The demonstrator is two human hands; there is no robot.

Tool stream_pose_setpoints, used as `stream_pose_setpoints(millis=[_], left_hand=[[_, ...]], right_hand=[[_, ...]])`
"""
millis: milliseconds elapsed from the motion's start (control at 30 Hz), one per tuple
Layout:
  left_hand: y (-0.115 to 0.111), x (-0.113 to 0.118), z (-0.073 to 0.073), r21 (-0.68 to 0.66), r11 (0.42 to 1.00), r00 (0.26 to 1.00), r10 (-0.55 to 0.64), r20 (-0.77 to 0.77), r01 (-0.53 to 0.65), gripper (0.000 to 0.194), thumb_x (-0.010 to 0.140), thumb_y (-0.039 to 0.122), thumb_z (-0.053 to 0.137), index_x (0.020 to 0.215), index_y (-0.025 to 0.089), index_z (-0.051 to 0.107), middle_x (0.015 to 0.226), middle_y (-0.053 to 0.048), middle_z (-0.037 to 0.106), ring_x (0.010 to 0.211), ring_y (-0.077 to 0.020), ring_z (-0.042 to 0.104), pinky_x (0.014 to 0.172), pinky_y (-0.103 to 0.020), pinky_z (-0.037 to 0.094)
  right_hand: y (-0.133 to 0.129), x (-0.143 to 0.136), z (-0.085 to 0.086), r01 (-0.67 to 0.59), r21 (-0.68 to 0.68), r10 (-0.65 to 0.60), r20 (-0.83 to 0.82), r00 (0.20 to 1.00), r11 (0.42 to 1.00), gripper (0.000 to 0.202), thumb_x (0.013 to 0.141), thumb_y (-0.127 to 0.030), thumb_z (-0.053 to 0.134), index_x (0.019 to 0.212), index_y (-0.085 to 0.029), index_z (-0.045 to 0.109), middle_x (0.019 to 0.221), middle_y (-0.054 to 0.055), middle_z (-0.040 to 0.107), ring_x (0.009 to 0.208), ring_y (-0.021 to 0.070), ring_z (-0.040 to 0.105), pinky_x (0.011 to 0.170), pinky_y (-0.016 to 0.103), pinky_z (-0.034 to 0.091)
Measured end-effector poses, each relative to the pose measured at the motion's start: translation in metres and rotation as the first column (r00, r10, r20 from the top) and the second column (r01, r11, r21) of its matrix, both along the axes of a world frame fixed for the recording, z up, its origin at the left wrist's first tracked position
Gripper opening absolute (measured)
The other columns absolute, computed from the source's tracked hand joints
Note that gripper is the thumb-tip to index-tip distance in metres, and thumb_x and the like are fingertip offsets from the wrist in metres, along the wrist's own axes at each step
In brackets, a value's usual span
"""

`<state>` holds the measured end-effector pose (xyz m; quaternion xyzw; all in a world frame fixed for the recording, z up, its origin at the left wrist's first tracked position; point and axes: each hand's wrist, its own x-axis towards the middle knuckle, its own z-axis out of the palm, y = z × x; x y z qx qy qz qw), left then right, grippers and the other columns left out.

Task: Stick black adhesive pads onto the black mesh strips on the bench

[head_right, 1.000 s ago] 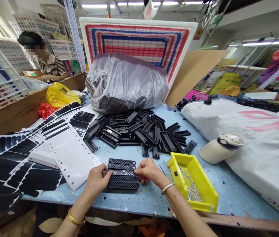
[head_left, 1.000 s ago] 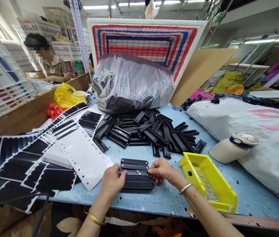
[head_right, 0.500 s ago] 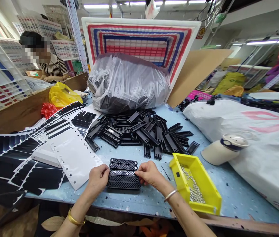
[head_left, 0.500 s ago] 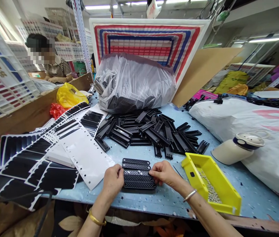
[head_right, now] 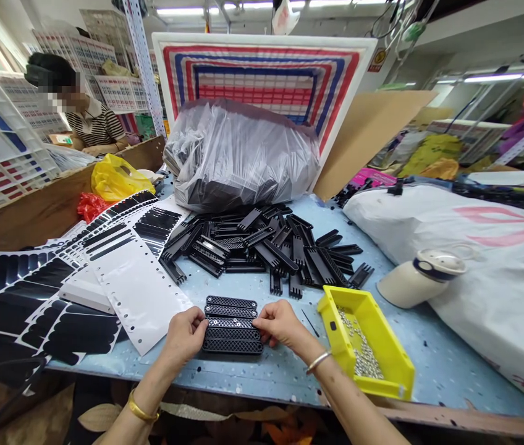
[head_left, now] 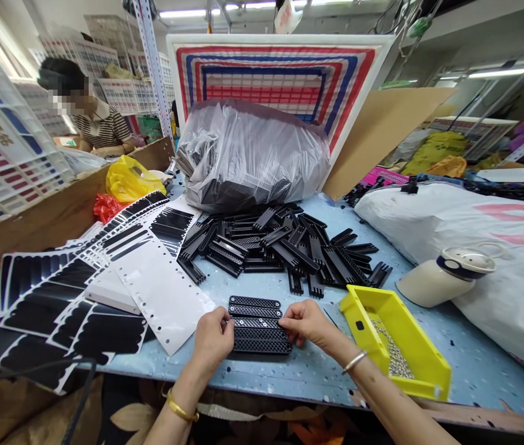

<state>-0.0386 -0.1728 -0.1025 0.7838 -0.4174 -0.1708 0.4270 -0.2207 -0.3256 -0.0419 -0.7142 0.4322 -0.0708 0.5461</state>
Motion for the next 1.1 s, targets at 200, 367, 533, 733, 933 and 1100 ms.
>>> stream_pose_setpoints(millis=[200, 367, 533, 733, 933, 1100], left_hand=[[0.0, 0.002, -0.002, -0.001, 1.0, 1.0, 0.003, -0.03, -0.003, 0.014, 0.079, 0.019, 0.054, 0.066, 0.019, 0.057, 0.052, 0.003, 0.052, 0.052, -0.0135, 0.05, 0.055, -0.023, 0.031], [0.0, 0.002, -0.003, -0.018, 1.0, 0.999, 0.005, -0.048, -0.006, 0.014, 0.079, 0.021, 0.054, 0.066, 0.019, 0.058, 0.053, 0.003, 0.052, 0.053, -0.0138, 0.05, 0.055, -0.024, 0.031], [0.001, 0.0, -0.003, -0.013, 1.0, 0.999, 0.005, -0.052, -0.005, 0.014, 0.08, 0.021, 0.054, 0.066, 0.019, 0.057, 0.053, 0.003, 0.052, 0.053, -0.0139, 0.05, 0.055, -0.024, 0.031], [0.001, -0.001, -0.002, -0.011, 1.0, 0.998, -0.003, -0.07, 0.002, 0.016, 0.081, 0.02, 0.052, 0.065, 0.019, 0.054, 0.053, 0.003, 0.052, 0.053, -0.0143, 0.049, 0.056, -0.024, 0.03], [-0.002, -0.001, -0.002, 0.01, 1.0, 0.998, 0.008, -0.069, -0.007, 0.017, 0.082, 0.018, 0.052, 0.066, 0.019, 0.056, 0.054, 0.001, 0.055, 0.056, -0.0159, 0.053, 0.057, -0.025, 0.033], [-0.007, 0.003, -0.021, 0.008, 0.999, 0.991, -0.042, -0.127, 0.043, 0.01, 0.08, 0.016, 0.059, 0.075, 0.019, 0.066, 0.067, -0.002, 0.067, 0.07, -0.0202, 0.064, 0.065, -0.028, 0.043]], right_hand=[[0.004, -0.002, -0.002, 0.04, -0.006, -0.04, 0.046, 0.998, 0.999, 0.037, 0.054, -0.048, 0.077, 0.061, -0.016, 0.06, 0.049, 0.0, 0.061, 0.046, 0.0145, 0.06, 0.037, 0.02, 0.045], [0.008, -0.003, 0.002, 0.049, 0.003, -0.05, 0.077, 0.996, 0.999, 0.035, 0.056, -0.047, 0.074, 0.06, -0.016, 0.059, 0.051, 0.0, 0.061, 0.046, 0.0128, 0.06, 0.038, 0.019, 0.044], [0.007, -0.003, 0.004, 0.046, 0.0, -0.046, 0.065, 0.997, 0.999, 0.031, 0.054, -0.041, 0.075, 0.062, -0.015, 0.061, 0.047, 0.0, 0.06, 0.043, 0.0122, 0.058, 0.037, 0.019, 0.044], [0.007, -0.001, -0.001, 0.069, -0.023, -0.068, 0.05, 0.996, 0.997, 0.029, 0.057, -0.042, 0.07, 0.062, -0.017, 0.056, 0.047, -0.001, 0.059, 0.044, 0.0129, 0.058, 0.037, 0.019, 0.042], [0.006, 0.006, -0.006, 0.095, -0.09, -0.095, 0.005, 0.995, 0.991, 0.024, 0.058, -0.034, 0.069, 0.061, -0.02, 0.051, 0.043, -0.004, 0.055, 0.039, 0.0123, 0.054, 0.032, 0.018, 0.037], [-0.006, -0.005, -0.023, -0.016, -0.348, -0.026, -0.115, 0.993, 0.937, 0.022, 0.066, -0.032, 0.072, 0.058, -0.02, 0.054, 0.043, -0.003, 0.054, 0.044, 0.0168, 0.06, 0.04, 0.022, 0.044]])
